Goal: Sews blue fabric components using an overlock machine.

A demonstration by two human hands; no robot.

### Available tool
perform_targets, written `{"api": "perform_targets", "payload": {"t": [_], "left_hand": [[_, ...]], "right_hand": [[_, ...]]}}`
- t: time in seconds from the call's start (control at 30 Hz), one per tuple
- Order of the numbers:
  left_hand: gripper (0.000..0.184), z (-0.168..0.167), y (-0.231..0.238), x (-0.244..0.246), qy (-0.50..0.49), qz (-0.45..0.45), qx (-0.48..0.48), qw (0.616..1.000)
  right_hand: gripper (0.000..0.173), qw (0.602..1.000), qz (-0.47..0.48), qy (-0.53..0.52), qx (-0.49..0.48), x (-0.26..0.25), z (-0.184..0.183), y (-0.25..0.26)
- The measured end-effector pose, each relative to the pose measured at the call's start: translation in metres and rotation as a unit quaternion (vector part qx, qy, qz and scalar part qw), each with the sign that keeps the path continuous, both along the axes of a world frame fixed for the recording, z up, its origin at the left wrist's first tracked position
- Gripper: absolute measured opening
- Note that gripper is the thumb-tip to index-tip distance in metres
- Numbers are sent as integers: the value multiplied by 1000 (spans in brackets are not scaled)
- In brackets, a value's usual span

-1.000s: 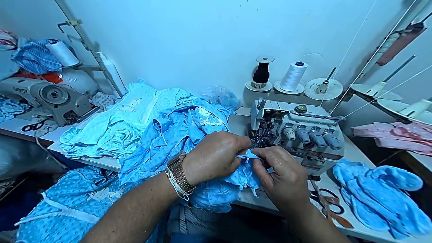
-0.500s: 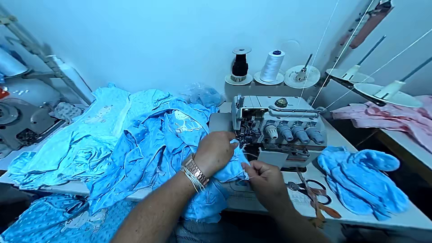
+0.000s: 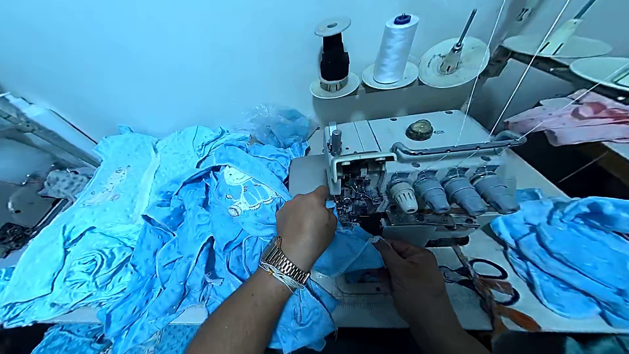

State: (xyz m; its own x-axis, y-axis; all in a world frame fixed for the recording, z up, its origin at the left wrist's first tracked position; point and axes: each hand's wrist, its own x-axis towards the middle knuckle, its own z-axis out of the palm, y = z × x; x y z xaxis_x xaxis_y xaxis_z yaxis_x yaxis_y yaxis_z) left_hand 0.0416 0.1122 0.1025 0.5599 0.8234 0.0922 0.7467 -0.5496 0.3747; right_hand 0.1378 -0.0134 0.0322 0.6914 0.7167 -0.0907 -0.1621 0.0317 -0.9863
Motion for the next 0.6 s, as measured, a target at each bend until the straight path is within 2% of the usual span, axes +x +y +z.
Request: {"api": "perform_targets", "payload": {"t": [0.1, 0.33, 0.6], "left_hand": [[13, 0, 4, 2, 12, -8, 9, 1000], [9, -3, 19, 0, 12, -64, 25, 998], [13, -2, 37, -1, -2, -119, 42, 992]], "right_hand": [[30, 1000, 12, 15, 21, -2, -3, -1], [27, 999, 34, -8, -5, -6, -2, 0], [40, 998, 44, -47, -10, -2, -2, 13]]}}
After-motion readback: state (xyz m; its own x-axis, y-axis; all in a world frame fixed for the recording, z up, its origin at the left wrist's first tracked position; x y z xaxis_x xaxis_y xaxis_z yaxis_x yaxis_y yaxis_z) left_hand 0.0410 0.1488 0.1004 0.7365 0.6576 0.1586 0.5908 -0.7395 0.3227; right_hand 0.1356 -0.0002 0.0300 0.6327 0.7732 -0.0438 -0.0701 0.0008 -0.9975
